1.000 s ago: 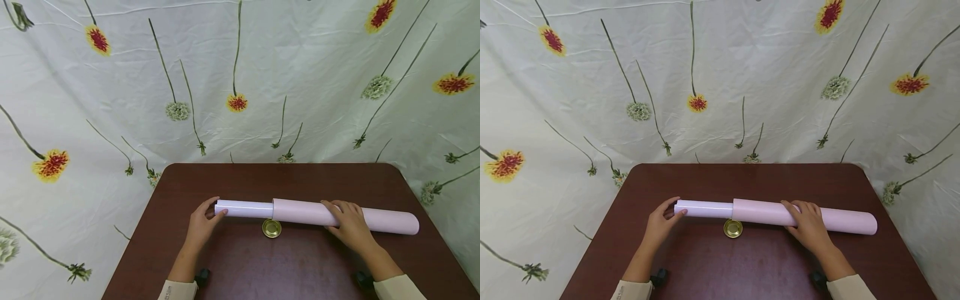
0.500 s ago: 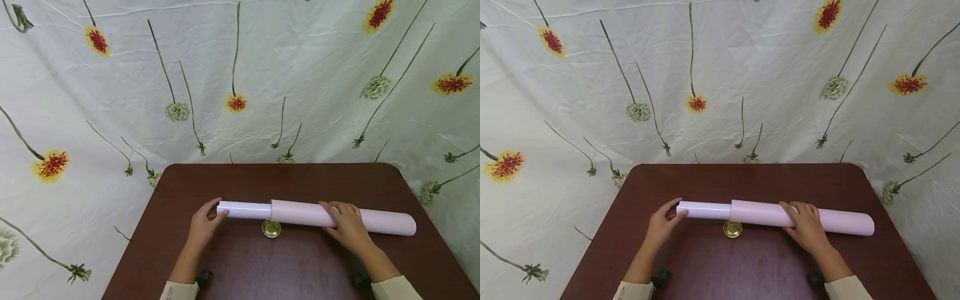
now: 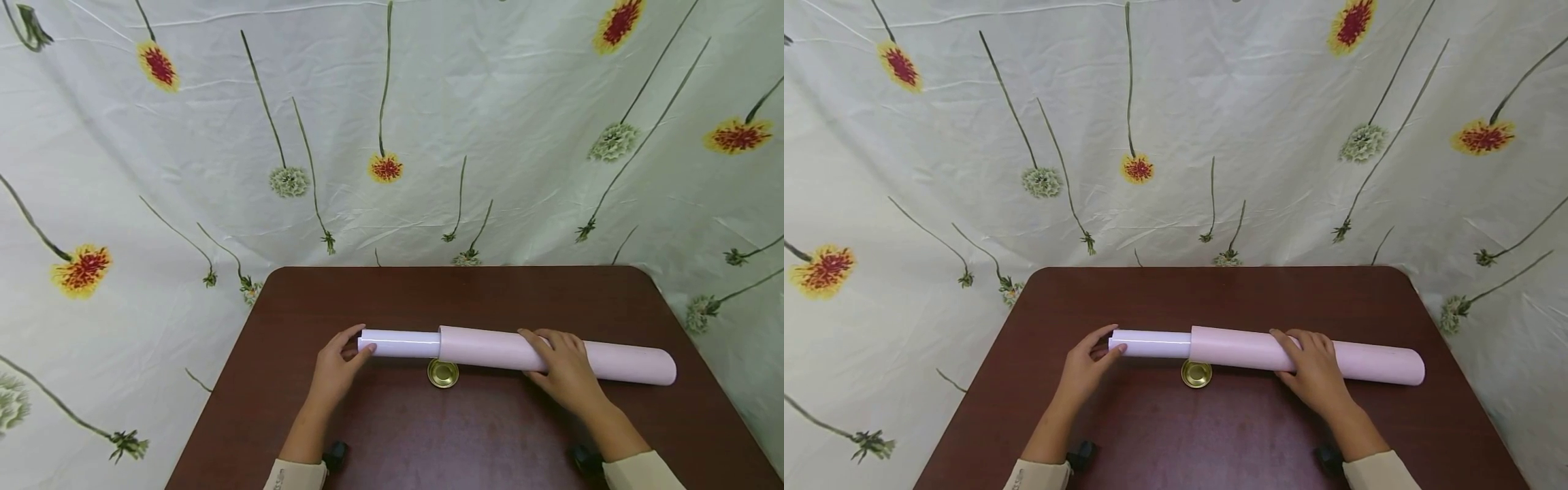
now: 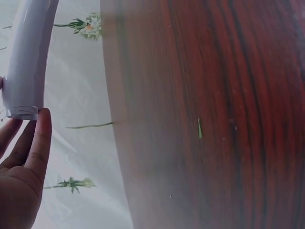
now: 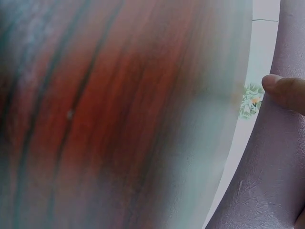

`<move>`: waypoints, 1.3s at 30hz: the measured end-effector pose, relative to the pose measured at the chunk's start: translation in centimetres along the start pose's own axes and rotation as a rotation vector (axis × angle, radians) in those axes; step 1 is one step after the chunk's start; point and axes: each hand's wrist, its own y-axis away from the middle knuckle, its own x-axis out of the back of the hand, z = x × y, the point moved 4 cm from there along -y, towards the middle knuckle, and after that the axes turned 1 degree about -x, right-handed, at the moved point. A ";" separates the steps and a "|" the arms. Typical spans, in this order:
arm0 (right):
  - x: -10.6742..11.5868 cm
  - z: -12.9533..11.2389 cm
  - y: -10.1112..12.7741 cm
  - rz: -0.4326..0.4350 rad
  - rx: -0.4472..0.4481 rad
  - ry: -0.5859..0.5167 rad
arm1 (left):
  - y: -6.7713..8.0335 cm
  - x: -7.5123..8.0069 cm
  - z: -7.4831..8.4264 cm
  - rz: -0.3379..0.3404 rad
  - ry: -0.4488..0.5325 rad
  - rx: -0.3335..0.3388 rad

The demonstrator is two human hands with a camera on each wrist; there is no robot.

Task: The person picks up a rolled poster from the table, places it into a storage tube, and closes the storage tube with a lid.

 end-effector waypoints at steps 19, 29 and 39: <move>-0.4 -0.3 0.1 0.001 -0.031 -0.021 | 0.2 -0.9 -0.1 -0.016 -0.017 -0.012; -0.6 -0.5 0.1 0.010 -0.041 -0.030 | 0.3 -1.2 -0.2 -0.025 -0.015 -0.009; -0.5 -0.6 0.0 0.033 -0.036 -0.030 | 0.4 -1.5 -0.3 -0.041 0.009 0.004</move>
